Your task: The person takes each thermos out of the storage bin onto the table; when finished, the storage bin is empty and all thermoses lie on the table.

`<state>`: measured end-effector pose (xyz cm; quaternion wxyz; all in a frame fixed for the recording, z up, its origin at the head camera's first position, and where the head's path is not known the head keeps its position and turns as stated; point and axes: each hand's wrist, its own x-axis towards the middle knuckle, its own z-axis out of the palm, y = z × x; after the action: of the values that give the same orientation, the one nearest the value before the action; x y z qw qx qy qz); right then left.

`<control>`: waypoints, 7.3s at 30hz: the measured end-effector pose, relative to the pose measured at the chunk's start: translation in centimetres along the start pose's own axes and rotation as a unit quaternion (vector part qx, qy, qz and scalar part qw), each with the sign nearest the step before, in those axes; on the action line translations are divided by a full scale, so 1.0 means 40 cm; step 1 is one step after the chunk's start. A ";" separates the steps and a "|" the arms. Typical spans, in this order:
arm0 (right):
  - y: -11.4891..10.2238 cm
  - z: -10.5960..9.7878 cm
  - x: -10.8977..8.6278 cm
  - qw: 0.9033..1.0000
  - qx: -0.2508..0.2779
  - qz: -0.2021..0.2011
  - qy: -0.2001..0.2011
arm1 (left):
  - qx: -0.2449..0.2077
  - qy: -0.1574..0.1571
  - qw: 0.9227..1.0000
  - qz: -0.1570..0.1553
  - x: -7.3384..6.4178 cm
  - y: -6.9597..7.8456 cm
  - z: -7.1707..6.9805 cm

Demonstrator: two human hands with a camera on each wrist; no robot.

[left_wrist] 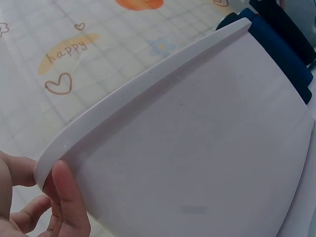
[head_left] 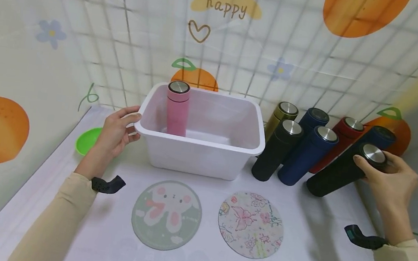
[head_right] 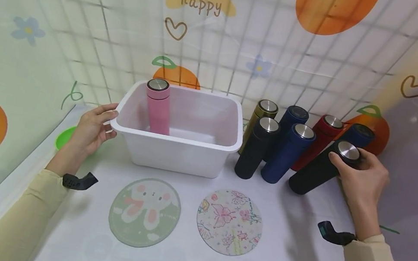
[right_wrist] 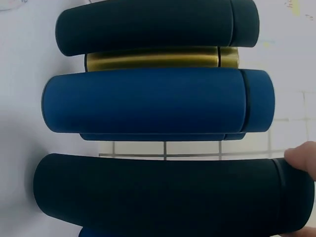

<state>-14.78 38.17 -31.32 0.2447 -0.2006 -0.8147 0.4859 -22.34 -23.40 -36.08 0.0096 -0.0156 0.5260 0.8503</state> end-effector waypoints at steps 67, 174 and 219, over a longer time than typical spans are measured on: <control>-0.114 0.010 -0.034 0.989 -0.105 -0.105 0.026 | 0.010 -0.003 1.000 -0.006 0.001 0.005 0.003; -0.529 0.779 -0.164 0.913 0.057 -0.201 -0.350 | 0.020 -0.008 1.000 -0.002 -0.012 0.002 0.004; -0.509 0.943 -0.152 0.888 0.033 -0.242 -0.390 | 0.064 -0.004 0.998 0.004 -0.012 0.019 0.003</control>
<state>-34.13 -0.55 -29.83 0.0240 0.2163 -0.8513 0.4774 -21.87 -23.62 -35.34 0.0090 -0.0095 0.5796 0.8148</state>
